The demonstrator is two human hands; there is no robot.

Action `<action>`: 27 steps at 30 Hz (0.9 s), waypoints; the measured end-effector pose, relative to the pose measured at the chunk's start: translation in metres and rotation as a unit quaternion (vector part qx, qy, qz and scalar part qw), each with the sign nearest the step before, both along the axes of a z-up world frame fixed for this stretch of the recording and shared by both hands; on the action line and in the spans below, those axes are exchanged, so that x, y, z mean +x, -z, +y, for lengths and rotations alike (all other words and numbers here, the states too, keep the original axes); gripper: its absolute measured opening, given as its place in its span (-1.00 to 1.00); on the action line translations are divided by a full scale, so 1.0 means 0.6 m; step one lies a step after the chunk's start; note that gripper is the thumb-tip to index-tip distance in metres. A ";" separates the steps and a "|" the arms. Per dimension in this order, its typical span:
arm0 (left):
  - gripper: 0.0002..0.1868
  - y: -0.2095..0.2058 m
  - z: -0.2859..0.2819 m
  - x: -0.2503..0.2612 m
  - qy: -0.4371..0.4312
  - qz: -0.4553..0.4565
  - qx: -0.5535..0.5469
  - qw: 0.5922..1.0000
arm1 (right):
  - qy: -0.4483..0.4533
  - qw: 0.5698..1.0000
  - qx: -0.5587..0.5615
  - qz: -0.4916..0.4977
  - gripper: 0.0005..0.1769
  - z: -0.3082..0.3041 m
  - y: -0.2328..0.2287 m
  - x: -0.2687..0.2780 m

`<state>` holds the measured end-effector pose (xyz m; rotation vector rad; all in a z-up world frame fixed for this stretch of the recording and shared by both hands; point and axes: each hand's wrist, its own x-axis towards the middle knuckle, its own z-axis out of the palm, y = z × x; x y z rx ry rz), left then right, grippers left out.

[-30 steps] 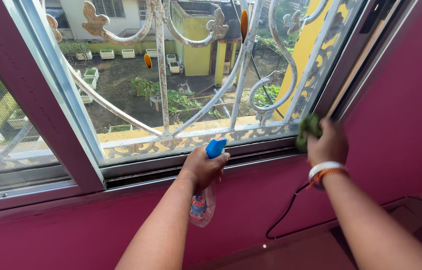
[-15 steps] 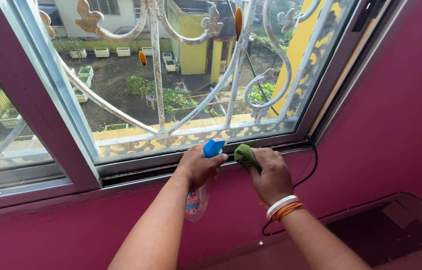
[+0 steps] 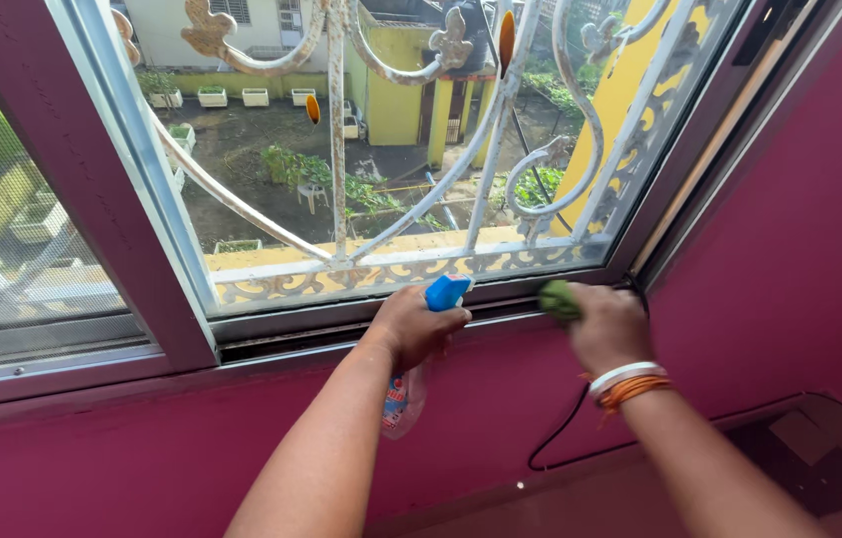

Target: The person cleans a glass window pane by spraying a liquid from a bottle and wiping the surface with a cloth.

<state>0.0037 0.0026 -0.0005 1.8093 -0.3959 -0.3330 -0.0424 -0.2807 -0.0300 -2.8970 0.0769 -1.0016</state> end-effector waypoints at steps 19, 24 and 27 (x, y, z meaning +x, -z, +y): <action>-0.79 0.019 -0.007 0.013 0.003 -0.011 -0.043 0.999 | 0.158 0.944 0.284 -0.062 -0.37 -0.015 -0.019 0.020; -0.82 0.016 -0.006 0.011 -0.001 -0.024 -0.025 0.999 | -0.050 0.952 0.251 -0.168 -0.65 0.139 -0.038 0.039; -0.83 0.018 -0.006 0.010 -0.004 -0.049 -0.016 0.999 | -0.160 0.962 0.145 -0.170 -0.64 0.189 -0.045 0.026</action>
